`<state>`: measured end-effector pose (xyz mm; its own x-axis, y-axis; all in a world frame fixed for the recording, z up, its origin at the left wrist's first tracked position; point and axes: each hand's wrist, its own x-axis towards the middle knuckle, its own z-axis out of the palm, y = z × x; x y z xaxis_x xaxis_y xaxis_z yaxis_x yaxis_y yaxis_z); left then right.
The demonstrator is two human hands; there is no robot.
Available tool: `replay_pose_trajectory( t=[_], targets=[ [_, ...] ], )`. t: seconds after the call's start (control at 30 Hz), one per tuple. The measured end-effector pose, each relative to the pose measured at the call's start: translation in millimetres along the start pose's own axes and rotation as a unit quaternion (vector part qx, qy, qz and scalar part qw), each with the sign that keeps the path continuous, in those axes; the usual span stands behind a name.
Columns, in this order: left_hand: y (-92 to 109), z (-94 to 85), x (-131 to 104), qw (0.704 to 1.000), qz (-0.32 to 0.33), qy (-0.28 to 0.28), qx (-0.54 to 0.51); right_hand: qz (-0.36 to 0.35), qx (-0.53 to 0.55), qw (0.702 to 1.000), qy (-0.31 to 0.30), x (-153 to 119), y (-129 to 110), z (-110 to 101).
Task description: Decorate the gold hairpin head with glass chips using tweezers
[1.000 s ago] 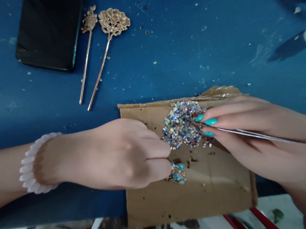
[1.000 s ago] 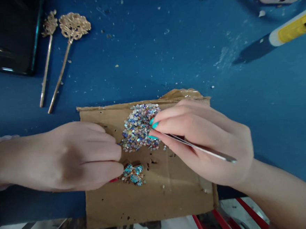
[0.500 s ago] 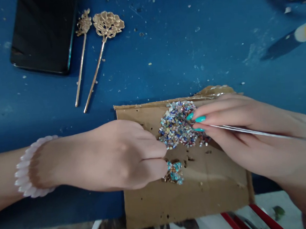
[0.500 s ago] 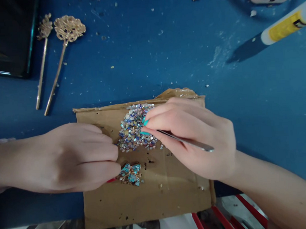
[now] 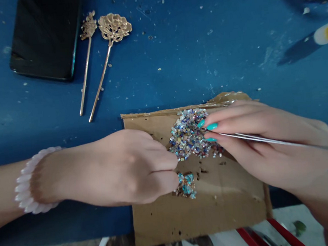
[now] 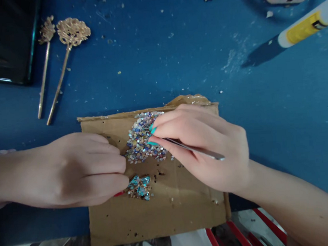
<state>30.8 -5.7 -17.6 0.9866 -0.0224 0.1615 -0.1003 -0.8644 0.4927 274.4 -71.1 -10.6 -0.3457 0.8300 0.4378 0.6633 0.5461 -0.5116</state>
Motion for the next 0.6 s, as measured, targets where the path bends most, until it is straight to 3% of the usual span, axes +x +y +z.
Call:
replay_pose_trajectory(
  t=[0.6],
  targets=[
    [-0.2,1.0,-0.1,1.0,0.005,0.001,-0.002,0.014,0.005,1.0,0.001,-2.7,-1.5,-2.2]
  ],
)
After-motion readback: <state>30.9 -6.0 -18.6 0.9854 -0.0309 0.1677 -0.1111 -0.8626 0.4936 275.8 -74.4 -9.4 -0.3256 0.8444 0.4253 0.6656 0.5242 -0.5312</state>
